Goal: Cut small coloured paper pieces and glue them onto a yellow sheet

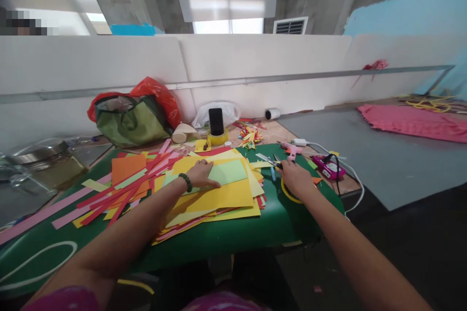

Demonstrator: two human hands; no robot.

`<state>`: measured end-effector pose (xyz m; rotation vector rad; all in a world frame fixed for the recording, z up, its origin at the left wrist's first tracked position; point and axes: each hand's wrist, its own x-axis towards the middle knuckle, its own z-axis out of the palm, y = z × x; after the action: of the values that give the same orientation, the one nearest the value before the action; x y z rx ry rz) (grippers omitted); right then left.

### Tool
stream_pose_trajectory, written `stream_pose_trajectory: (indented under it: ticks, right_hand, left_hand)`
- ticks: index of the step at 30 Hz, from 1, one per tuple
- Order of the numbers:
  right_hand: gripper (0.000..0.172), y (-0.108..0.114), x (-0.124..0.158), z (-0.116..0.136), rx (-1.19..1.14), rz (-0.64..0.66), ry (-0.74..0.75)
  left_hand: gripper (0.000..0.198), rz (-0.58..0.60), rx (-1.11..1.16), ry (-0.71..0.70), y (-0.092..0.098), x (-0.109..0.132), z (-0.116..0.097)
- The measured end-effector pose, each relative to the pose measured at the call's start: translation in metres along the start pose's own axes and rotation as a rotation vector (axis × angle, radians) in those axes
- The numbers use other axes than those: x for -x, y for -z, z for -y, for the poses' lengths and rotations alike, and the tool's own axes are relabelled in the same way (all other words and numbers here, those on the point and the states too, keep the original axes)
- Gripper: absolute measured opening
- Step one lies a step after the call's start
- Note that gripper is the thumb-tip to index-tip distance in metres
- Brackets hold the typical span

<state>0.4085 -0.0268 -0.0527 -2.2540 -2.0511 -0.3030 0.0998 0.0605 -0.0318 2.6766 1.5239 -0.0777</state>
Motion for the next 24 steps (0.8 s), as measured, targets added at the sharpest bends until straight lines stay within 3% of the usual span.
stream_pose_trajectory:
  ticks: [4, 6, 11, 14, 19, 24]
  right_hand:
    - [0.036, 0.005, 0.018, -0.020, -0.226, -0.188, -0.075]
    - [0.037, 0.007, 0.029, -0.025, -0.348, -0.212, -0.105]
    - [0.031, -0.002, 0.046, -0.023, -0.719, -0.079, -0.084]
    - [0.032, -0.005, 0.052, -0.017, -0.823, -0.006, -0.011]
    - [0.039, -0.001, 0.056, -0.011, -0.747, 0.077, 0.080]
    - [0.036, -0.003, 0.055, -0.004, -0.483, 0.030, 0.078]
  left_hand:
    - [0.079, 0.072, -0.005, 0.007, 0.001, -0.009, 0.004]
    - [0.083, 0.066, 0.006, 0.009, 0.001, -0.009, 0.005]
    - [0.077, -0.051, 0.083, 0.009, -0.004, -0.005, 0.003]
    - [0.073, -0.111, 0.156, -0.035, -0.006, 0.000, 0.001]
    - [0.068, -0.126, 0.228, -0.086, -0.006, 0.006, 0.000]
    - [0.071, -0.161, 0.306, -0.149, -0.011, 0.005, 0.005]
